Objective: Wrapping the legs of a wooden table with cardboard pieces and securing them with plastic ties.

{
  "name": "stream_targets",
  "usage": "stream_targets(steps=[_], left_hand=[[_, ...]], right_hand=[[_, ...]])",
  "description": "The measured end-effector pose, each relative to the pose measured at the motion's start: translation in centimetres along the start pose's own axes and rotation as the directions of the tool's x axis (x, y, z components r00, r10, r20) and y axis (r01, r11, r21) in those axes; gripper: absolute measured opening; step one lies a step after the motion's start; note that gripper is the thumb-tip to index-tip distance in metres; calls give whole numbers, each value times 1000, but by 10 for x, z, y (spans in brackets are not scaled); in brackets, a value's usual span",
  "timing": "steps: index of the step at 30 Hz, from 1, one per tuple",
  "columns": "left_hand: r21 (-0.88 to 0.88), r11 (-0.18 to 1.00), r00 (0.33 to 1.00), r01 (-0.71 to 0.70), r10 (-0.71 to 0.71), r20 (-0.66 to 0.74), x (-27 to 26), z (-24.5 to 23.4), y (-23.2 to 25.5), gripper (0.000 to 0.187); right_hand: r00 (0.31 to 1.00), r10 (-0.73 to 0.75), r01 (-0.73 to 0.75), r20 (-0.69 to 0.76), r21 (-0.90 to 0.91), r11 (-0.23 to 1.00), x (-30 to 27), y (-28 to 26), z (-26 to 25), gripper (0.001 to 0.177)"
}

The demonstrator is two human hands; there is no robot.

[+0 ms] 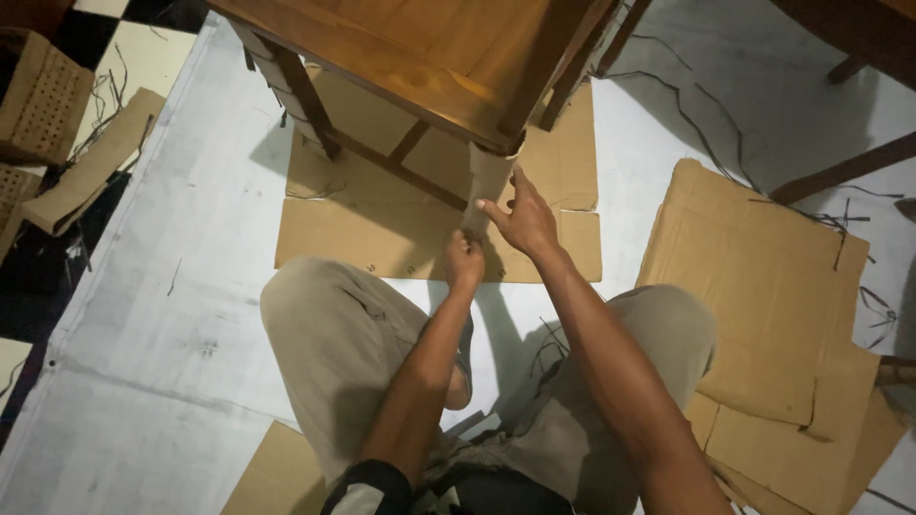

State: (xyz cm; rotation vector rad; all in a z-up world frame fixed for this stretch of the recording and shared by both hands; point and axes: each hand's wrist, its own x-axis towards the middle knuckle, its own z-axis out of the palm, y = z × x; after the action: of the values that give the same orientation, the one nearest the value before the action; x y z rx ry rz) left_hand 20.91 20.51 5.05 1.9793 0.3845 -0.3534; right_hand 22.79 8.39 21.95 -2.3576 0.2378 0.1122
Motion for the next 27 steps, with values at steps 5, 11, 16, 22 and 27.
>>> stream_targets(steps=[5,11,16,22,27], left_hand=[[215,976,989,-45,13,149,-12,13,-2,39],[288,954,945,-82,-16,325,-24,59,-20,30],[360,914,894,-186,6,448,-39,111,-32,25],[361,898,811,-252,-7,585,-87,159,-35,24],[366,889,721,-275,-61,690,-138,162,-10,26]], right_hand=[[998,60,-59,13,-7,998,-1,25,4,97],[983,150,-131,110,-163,978,-30,57,-17,82],[956,270,-221,115,-321,921,-69,115,-34,68],[887,454,-392,80,-389,834,-125,178,-52,63],[832,554,-516,24,-332,790,-175,203,-58,59]])
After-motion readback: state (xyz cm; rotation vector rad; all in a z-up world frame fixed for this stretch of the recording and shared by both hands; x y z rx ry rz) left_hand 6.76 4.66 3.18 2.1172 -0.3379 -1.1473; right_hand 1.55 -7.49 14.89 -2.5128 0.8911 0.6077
